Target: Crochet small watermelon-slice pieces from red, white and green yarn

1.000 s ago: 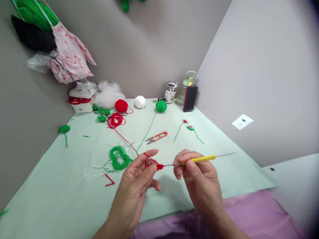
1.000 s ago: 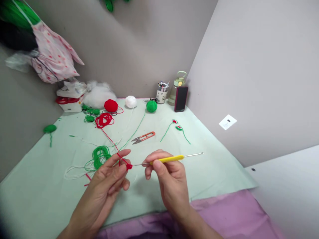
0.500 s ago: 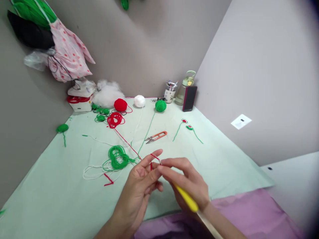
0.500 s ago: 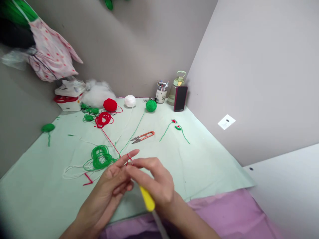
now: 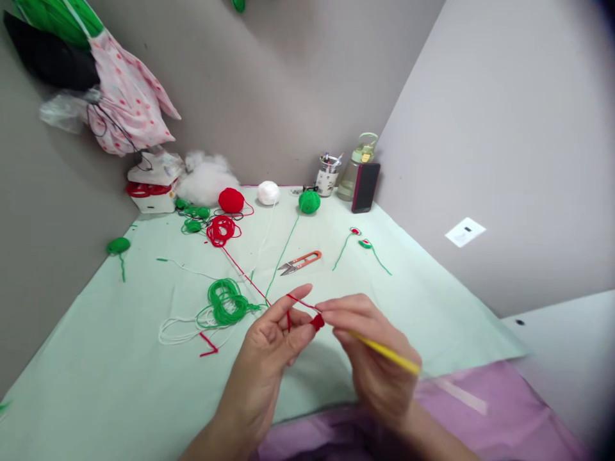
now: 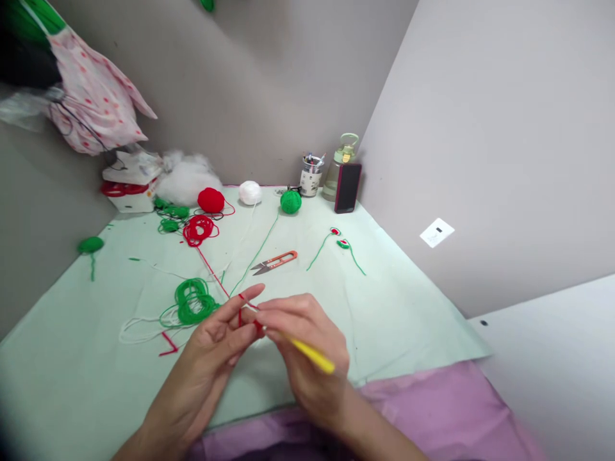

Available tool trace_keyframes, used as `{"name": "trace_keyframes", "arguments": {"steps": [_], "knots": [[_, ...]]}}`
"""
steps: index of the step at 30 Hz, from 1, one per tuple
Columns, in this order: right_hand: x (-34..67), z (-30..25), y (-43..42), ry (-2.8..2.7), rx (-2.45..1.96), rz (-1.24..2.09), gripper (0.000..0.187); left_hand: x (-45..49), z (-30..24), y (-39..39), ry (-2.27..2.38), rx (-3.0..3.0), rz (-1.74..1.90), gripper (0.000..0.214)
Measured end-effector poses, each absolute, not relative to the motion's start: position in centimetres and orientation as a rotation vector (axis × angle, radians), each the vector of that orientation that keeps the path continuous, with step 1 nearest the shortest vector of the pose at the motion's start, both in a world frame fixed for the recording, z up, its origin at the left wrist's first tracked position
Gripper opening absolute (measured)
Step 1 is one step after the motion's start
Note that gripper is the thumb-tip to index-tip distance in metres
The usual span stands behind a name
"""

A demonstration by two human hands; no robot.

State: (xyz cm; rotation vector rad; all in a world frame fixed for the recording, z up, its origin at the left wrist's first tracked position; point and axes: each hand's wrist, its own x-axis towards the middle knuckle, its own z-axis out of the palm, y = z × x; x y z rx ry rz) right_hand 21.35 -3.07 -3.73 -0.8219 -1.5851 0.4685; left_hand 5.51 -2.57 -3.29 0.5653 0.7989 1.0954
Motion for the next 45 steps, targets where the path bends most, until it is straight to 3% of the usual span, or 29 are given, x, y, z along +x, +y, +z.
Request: {"name": "trace_keyframes", "arguments": {"steps": [2, 5, 8, 14, 16, 22, 28, 36, 42, 45], "knots": [[21.8, -3.5, -2.6, -1.445, -0.787, 0.751, 0.018, 5.0, -3.0, -2.5, 0.799, 0.576, 1.060, 0.042], [22.3, -2.9, -2.1, -1.345, -0.785, 0.964, 0.020, 4.5, -2.6, -2.5, 0.828, 0.601, 1.076, 0.036], [22.4, -2.8, -2.4, -1.516, -0.811, 0.748, 0.021, 4.6, -2.7, -2.7, 0.874, 0.656, 1.166, 0.034], [21.8, -3.9, -3.0, -1.963, -0.808, 0.105, 0.033, 5.2, -2.7, -2.7, 0.761, 0.481, 1.156, 0.056], [21.9, -3.9, -3.0, -1.868, -0.827, 0.154, 0.031, 5.1, -2.6, -2.5, 0.710, 0.389, 1.070, 0.053], [21.8, -3.0, -2.5, -1.453, -0.761, 0.730, 0.019, 5.2, -2.7, -2.7, 0.754, 0.486, 1.112, 0.035], [21.3, -2.6, -2.4, -1.512, -0.805, 0.683, 0.019, 5.4, -3.4, -2.9, 0.809, 0.643, 1.122, 0.033], [22.0, -4.0, -3.2, -1.802, -0.812, 0.299, 0.037, 5.5, -3.0, -2.4, 0.727, 0.430, 1.084, 0.042], [21.9, -3.0, -2.8, -1.406, -0.792, 0.694, 0.021, 5.3, -2.9, -2.4, 0.730, 0.377, 1.139, 0.031], [21.5, -3.3, -2.9, -1.521, -0.819, 0.637, 0.023, 5.7, -3.0, -2.8, 0.807, 0.473, 1.256, 0.038]]}}
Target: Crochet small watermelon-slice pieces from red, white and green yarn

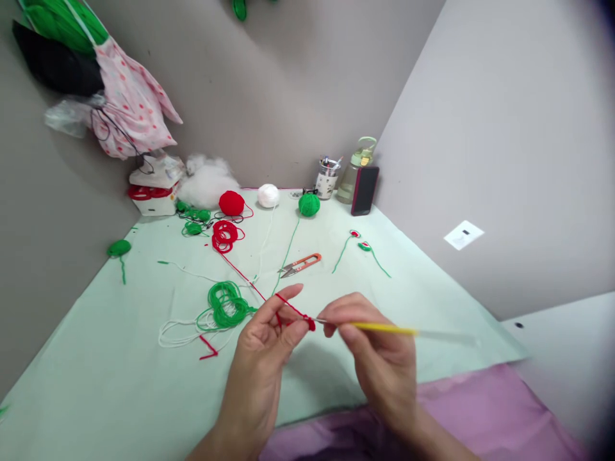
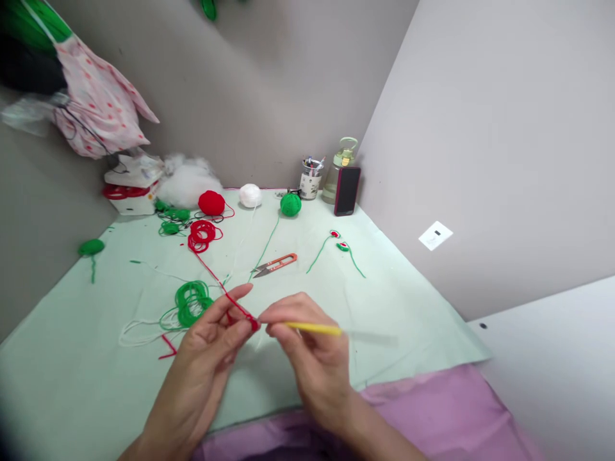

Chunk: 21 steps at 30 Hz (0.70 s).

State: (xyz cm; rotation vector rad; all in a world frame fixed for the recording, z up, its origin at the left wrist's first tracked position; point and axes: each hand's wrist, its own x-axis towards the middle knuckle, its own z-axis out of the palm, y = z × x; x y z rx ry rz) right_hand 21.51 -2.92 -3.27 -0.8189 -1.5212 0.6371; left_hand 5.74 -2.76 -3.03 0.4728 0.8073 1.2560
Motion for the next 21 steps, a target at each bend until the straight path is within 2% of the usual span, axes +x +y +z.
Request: {"name": "trace_keyframes", "arguments": {"steps": [4, 10, 21], "knots": [[21.1, -4.1, -3.2, -1.743, -0.839, 0.352, 0.042, 6.2, -3.3, -3.1, 0.800, 0.515, 1.260, 0.051], [21.5, -4.0, -2.1, -1.392, -0.765, 0.767, 0.018, 6.1, -2.9, -3.0, 0.812, 0.441, 1.239, 0.048], [21.5, -4.3, -2.0, -1.274, -0.689, 0.979, 0.015, 6.3, -3.4, -3.0, 0.852, 0.522, 1.275, 0.042]]}}
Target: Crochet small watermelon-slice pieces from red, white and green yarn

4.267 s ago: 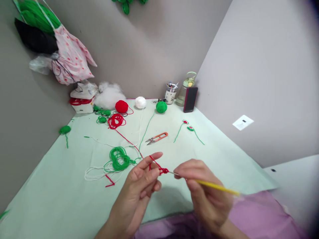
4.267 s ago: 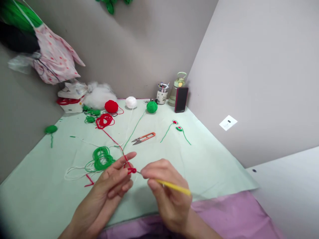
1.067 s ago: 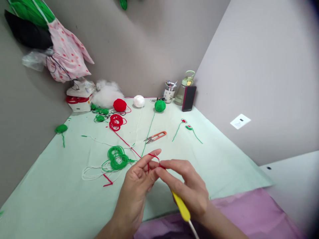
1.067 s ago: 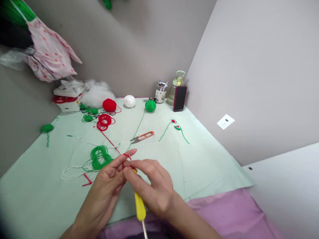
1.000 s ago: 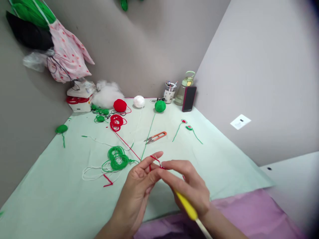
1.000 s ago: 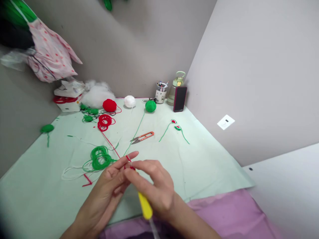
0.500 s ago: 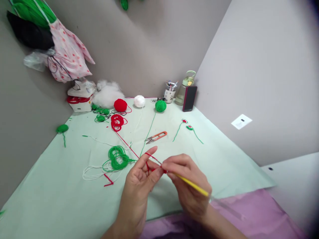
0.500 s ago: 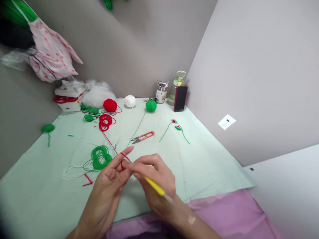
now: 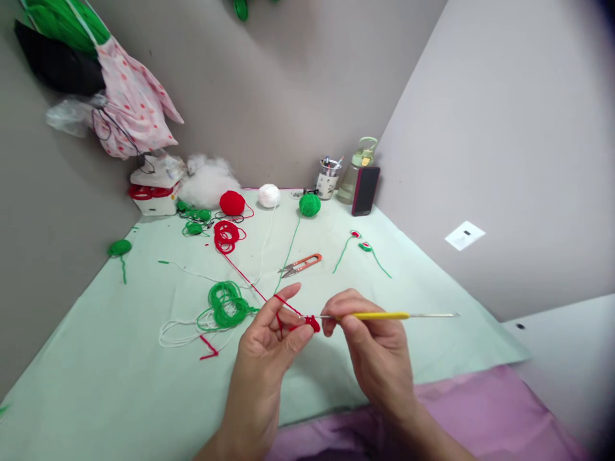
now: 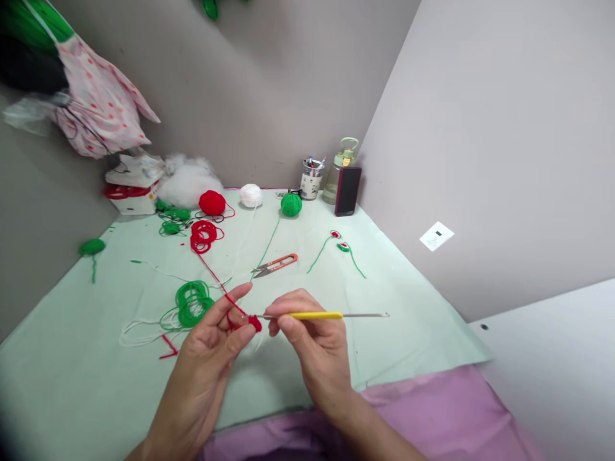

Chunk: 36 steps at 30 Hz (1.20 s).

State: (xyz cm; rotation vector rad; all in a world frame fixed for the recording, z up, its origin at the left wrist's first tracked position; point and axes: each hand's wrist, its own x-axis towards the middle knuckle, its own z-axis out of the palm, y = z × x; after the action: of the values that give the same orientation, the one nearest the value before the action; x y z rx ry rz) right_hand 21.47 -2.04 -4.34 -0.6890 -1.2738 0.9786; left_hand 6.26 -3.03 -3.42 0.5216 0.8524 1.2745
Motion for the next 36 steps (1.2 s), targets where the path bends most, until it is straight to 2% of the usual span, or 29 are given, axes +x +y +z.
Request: {"name": "trace_keyframes", "arguments": {"steps": [7, 12, 15, 18, 21, 25, 28, 29, 31, 33, 35, 36], "knots": [[21.7, -4.2, -1.9, -1.243, -0.696, 0.965, 0.016, 5.9, -3.7, -3.1, 0.892, 0.561, 1.296, 0.040], [21.4, -3.6, -2.8, -1.406, -0.814, 0.598, 0.022, 5.8, -4.3, -3.1, 0.922, 0.562, 1.313, 0.041], [20.9, -3.7, -3.4, -1.510, -0.824, 0.476, 0.027, 5.8, -4.3, -3.1, 0.902, 0.536, 1.292, 0.050], [20.6, -3.9, -3.3, -1.468, -0.807, 0.561, 0.026, 5.9, -3.6, -3.1, 0.848, 0.511, 1.217, 0.072], [20.6, -4.0, -2.8, -1.355, -0.741, 0.781, 0.020, 5.7, -2.9, -3.0, 0.804, 0.511, 1.146, 0.090], [20.6, -3.8, -2.2, -1.148, -0.659, 1.099, 0.016, 5.5, -2.5, -2.8, 0.787, 0.509, 1.121, 0.101], [20.7, -3.3, -2.1, -1.057, -0.669, 1.202, 0.016, 5.3, -2.7, -2.7, 0.794, 0.577, 1.139, 0.109], [20.7, -3.1, -2.1, -1.030, -0.666, 1.236, 0.016, 5.0, -2.8, -2.6, 0.790, 0.617, 1.119, 0.108], [21.0, -2.5, -2.0, -0.964, -0.659, 1.323, 0.018, 4.1, -3.0, -2.3, 0.793, 0.730, 1.036, 0.092], [21.6, -1.9, -2.0, -0.907, -0.644, 1.430, 0.020, 2.1, -3.0, -1.8, 0.840, 0.928, 0.951, 0.058], [22.2, -1.4, -1.9, -0.873, -0.613, 1.547, 0.020, -0.8, -2.7, -1.0, 0.996, 1.161, 1.006, 0.028], [22.5, -1.2, -1.8, -0.860, -0.596, 1.595, 0.021, -2.5, -2.4, -0.5, 1.142, 1.205, 1.092, 0.020]]}}
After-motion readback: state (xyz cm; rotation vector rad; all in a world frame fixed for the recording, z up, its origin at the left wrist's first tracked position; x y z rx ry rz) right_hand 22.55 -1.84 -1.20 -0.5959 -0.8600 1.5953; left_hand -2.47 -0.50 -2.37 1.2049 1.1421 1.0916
